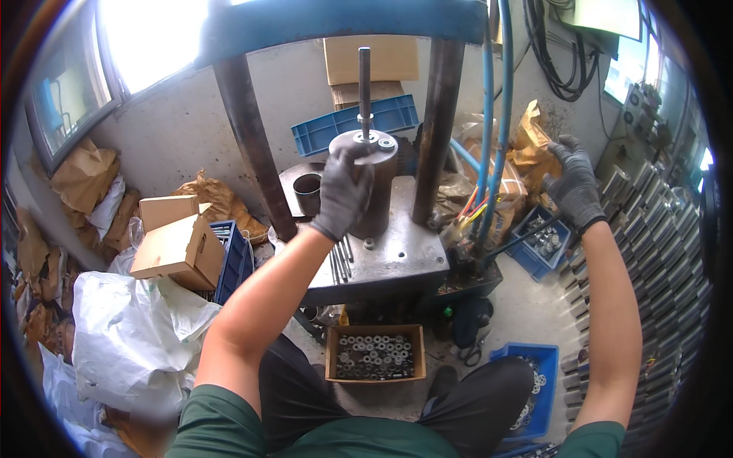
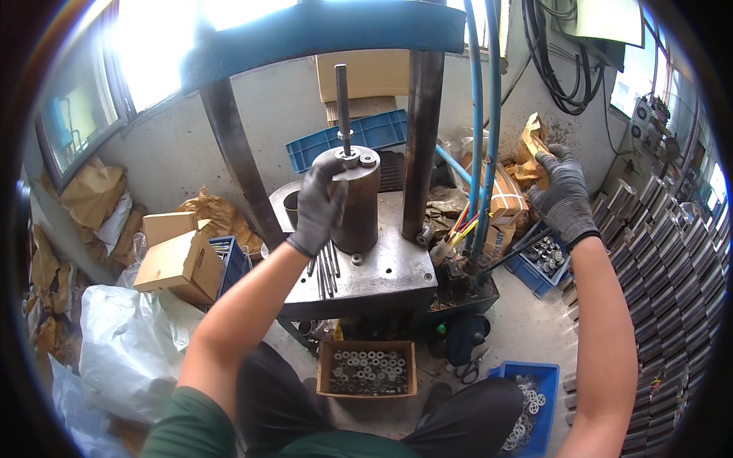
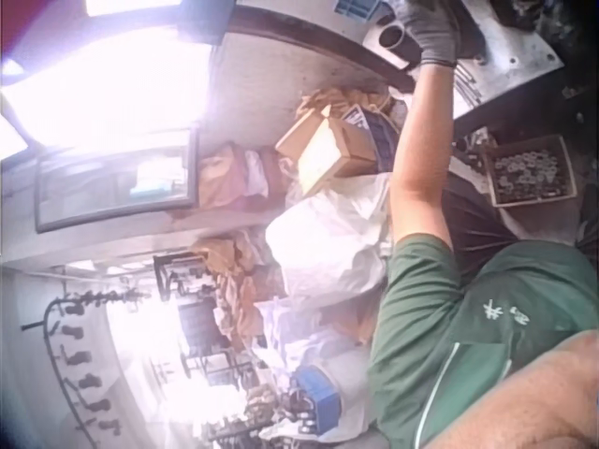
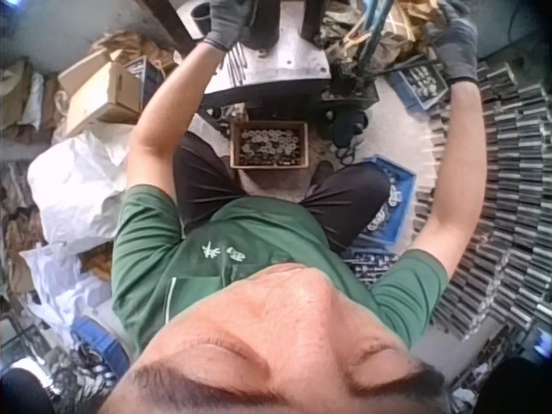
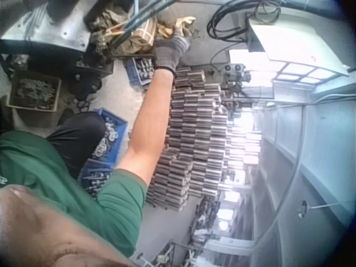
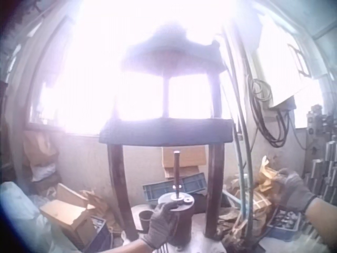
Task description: Assembling metal rings and rods using a manual press machine.
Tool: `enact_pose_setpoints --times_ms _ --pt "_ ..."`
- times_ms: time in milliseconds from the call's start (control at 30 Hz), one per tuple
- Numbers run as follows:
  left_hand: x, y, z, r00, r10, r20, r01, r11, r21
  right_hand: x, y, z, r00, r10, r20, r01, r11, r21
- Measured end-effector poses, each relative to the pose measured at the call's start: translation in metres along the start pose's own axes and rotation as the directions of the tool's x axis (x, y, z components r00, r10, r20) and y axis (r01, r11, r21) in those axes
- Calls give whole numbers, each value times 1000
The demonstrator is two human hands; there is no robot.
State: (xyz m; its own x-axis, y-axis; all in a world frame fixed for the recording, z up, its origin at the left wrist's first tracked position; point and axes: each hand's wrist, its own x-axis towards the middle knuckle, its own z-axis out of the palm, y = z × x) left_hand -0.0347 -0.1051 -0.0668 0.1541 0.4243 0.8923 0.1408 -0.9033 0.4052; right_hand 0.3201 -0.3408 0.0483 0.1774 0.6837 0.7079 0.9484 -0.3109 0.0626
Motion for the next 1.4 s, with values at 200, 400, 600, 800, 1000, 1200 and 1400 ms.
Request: enact_pose_setpoints --times_ms 200,400,600,800,1000,1200,1400 --pt "-128 11 -18 805 -221 550 -37 907 419 -11 -4 -11 984 159 82 -166 983 79" --pt "-161 -5 -6 629 -345 697 -171 813 556 -62 5 -21 1000 28 -5 -27 975 219" --pt "-167 -7 -5 595 -367 715 -140 829 542 -169 -19 -58 972 -185 145 158 971 178" --pt "-171 11 -12 559 -275 782 -225 858 462 -179 -94 -82 888 -442 130 421 892 163" --pt "-175 24 -19 542 -121 832 -418 820 392 -160 -169 -26 867 -496 49 404 758 512" --pt "-185 43 -23 741 -339 580 395 918 33 -193 -201 61 921 -292 258 -60 549 834" --pt "-183 61 -37 473 -548 690 881 302 -364 -194 -234 85 921 -286 263 -130 412 902"
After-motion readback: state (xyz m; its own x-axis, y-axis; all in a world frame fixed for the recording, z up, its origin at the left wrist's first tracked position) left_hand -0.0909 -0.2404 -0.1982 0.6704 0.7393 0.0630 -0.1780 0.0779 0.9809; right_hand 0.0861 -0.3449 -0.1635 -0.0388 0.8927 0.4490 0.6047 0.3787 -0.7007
